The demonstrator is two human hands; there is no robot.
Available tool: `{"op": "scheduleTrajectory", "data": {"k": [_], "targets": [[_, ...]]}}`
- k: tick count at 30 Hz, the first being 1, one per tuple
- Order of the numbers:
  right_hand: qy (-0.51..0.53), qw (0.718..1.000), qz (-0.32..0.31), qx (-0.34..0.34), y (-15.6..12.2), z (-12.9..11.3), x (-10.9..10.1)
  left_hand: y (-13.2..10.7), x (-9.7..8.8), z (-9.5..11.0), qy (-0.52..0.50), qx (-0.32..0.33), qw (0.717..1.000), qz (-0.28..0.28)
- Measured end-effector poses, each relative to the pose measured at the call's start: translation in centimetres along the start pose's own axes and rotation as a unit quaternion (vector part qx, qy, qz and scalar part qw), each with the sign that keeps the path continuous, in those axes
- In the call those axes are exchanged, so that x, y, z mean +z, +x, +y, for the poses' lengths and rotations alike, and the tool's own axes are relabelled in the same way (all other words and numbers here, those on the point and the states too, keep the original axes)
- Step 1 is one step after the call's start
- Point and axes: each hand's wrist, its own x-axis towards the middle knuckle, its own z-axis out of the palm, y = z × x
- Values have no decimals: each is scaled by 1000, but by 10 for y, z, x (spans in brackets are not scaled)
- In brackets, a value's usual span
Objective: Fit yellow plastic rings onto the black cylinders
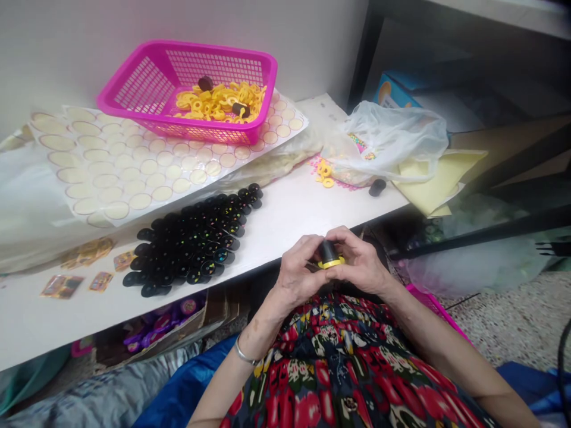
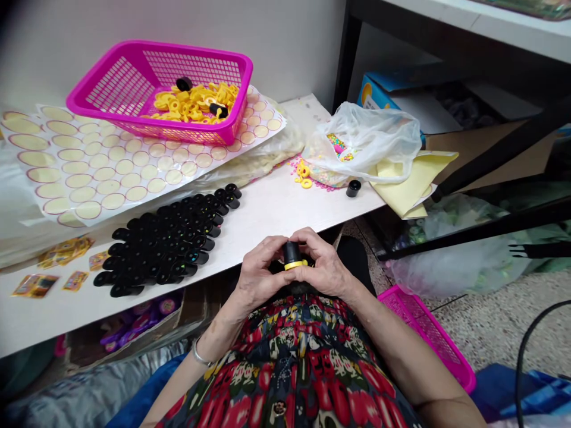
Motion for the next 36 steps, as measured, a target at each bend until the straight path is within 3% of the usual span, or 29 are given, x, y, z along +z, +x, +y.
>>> {"op": "scheduleTrajectory", "data": {"k": [6,12,16,21,24,29,36], "targets": [[-19,1000,3,23,-5,-3,-1,-4,8,6,-19,-28,999,21],[-52,998,22,40,-7,0,3,-10,20,-1,-40,-73,996,45],[31,995,55,81,-5,8,3,-8,22,-5,-27,-74,995,62],[158,972,80,157,-4,17,-1,-3,17,-5,11,-30,999,4],[211,956,96,178,-4,19,1,-1,15,-6,9,-8,1000,8],[266,935,78,219,-4,15,9,0,14,-10,-35,-4,999,26],[348,906,41,239,-2,11,8,2,11,-8,45,58,997,38]]}}
